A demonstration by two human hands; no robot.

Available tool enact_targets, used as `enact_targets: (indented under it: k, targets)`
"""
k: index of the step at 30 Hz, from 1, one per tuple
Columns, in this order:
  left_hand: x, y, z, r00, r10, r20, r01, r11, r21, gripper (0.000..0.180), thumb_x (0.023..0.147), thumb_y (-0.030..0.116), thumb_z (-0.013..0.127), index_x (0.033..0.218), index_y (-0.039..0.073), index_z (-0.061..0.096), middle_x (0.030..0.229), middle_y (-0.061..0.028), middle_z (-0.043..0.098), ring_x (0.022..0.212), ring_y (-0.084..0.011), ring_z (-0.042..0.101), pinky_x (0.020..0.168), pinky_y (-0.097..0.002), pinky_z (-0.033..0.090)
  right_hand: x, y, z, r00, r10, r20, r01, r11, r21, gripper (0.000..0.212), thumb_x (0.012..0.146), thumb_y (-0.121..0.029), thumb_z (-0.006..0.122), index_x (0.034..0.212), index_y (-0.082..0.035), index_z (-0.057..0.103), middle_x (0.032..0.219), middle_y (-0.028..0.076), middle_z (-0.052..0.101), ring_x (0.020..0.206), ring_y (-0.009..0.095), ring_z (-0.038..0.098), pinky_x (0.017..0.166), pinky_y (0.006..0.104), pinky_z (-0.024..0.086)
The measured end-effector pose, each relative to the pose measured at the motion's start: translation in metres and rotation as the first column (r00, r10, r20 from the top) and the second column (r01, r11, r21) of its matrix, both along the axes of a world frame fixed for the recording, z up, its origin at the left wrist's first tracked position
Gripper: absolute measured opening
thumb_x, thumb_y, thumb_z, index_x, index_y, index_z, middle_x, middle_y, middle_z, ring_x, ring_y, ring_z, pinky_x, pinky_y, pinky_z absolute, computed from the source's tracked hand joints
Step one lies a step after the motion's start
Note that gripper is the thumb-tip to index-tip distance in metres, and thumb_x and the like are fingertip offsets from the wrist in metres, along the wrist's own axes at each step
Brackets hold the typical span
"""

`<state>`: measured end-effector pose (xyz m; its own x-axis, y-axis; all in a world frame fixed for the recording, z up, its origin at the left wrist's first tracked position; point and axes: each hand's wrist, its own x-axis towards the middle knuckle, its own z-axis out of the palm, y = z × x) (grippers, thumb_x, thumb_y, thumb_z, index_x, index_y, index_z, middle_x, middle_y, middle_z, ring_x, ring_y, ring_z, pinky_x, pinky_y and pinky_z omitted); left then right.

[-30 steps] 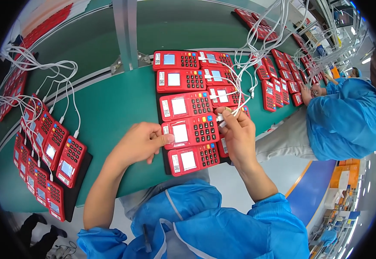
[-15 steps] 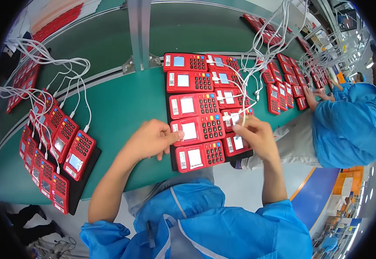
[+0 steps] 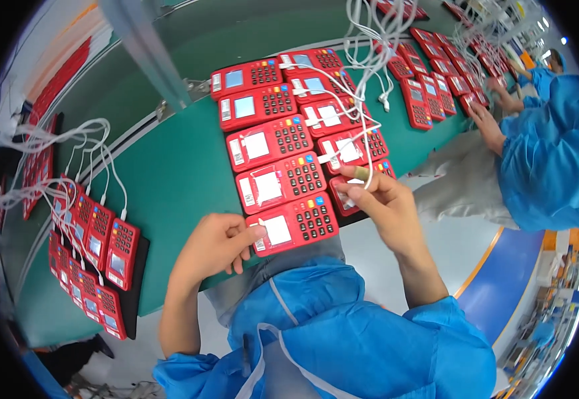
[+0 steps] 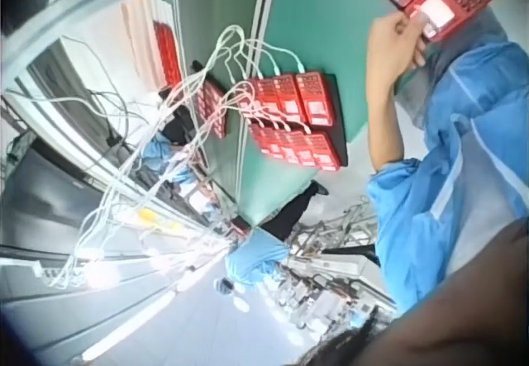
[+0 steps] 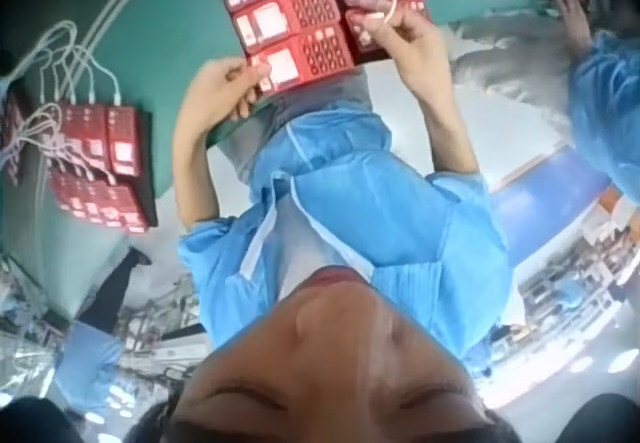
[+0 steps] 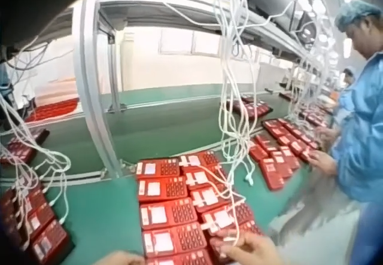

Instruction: The person plugs cables into handheld devices and arranges the devices on a conveyor belt for testing and assembly, using a computer mouse to interact with a monitor.

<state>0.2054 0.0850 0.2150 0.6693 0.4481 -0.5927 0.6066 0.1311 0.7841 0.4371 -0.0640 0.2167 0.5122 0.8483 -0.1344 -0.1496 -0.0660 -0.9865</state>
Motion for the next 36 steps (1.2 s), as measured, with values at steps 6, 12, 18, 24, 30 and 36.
enact_targets:
  k: [6,12,18,24,30,36]
  targets:
    - [-0.001,-0.004,-0.003,0.999,0.039,-0.009,-0.040,0.997,-0.066,0.037,0.092,0.032,0.065,0.078,-0.002,0.058,0.058,-0.0043,0.059,0.043,-0.0114,0.057,0.036,-0.0224,0.040,-0.020,0.003,-0.006,0.975,-0.091,-0.201,0.093,0.996,0.002,0.017,0.093,-0.012,0.063,0.083,0.001,0.058,0.114,0.013,0.062,0.094,0.013,0.062,0.082,0.0274,0.052]
    - [-0.004,-0.005,-0.007,0.996,0.080,0.039,-0.077,0.994,-0.081,0.037,0.091,0.032,0.066,0.076,-0.001,0.058,0.057,-0.0041,0.058,0.043,-0.0110,0.057,0.035,-0.0223,0.039,-0.031,0.009,-0.006,0.973,-0.123,-0.196,0.126,0.992,0.005,0.021,0.094,-0.016,0.063,0.083,0.000,0.056,0.100,0.010,0.064,0.089,0.010,0.061,0.077,0.0266,0.053]
    - [-0.003,-0.007,-0.007,0.996,0.076,0.047,-0.074,0.996,-0.045,0.037,0.091,0.031,0.066,0.074,-0.001,0.058,0.057,-0.0041,0.058,0.043,-0.0105,0.057,0.034,-0.0226,0.038,-0.045,0.015,-0.011,0.958,-0.213,-0.192,0.216,0.976,-0.007,0.020,0.096,-0.019,0.061,0.086,-0.003,0.057,0.098,0.007,0.064,0.076,0.010,0.059,0.067,0.0237,0.049]
    - [-0.003,-0.002,-0.010,0.995,0.041,0.090,-0.040,0.999,-0.010,0.041,0.091,0.035,0.066,0.073,-0.002,0.059,0.056,-0.0046,0.058,0.042,-0.0107,0.057,0.035,-0.0232,0.040,-0.045,0.014,-0.007,0.944,-0.257,-0.209,0.267,0.964,0.020,0.024,0.094,-0.019,0.063,0.082,-0.001,0.055,0.090,0.005,0.064,0.075,0.006,0.058,0.065,0.0211,0.049]
    - [-0.010,-0.006,-0.011,0.995,0.062,0.081,-0.065,0.997,0.033,0.043,0.090,0.037,0.066,0.071,-0.001,0.060,0.055,-0.0049,0.057,0.042,-0.0107,0.057,0.035,-0.0237,0.040,0.014,0.010,0.043,0.901,0.348,0.257,-0.155,0.813,-0.561,0.033,0.087,-0.032,0.070,0.098,-0.001,0.063,0.079,0.009,0.069,0.064,0.012,0.066,0.049,0.0254,0.049]
    - [-0.011,-0.017,-0.007,0.972,0.177,0.155,-0.193,0.977,0.094,0.040,0.088,0.034,0.069,0.070,-0.001,0.060,0.054,-0.0033,0.056,0.041,-0.0090,0.053,0.035,-0.0233,0.038,0.200,0.104,-0.009,0.043,-0.173,0.984,0.276,0.949,0.155,0.077,0.068,-0.028,0.084,0.129,0.001,0.048,0.126,0.019,0.054,0.114,0.027,0.055,0.091,0.0398,0.048]
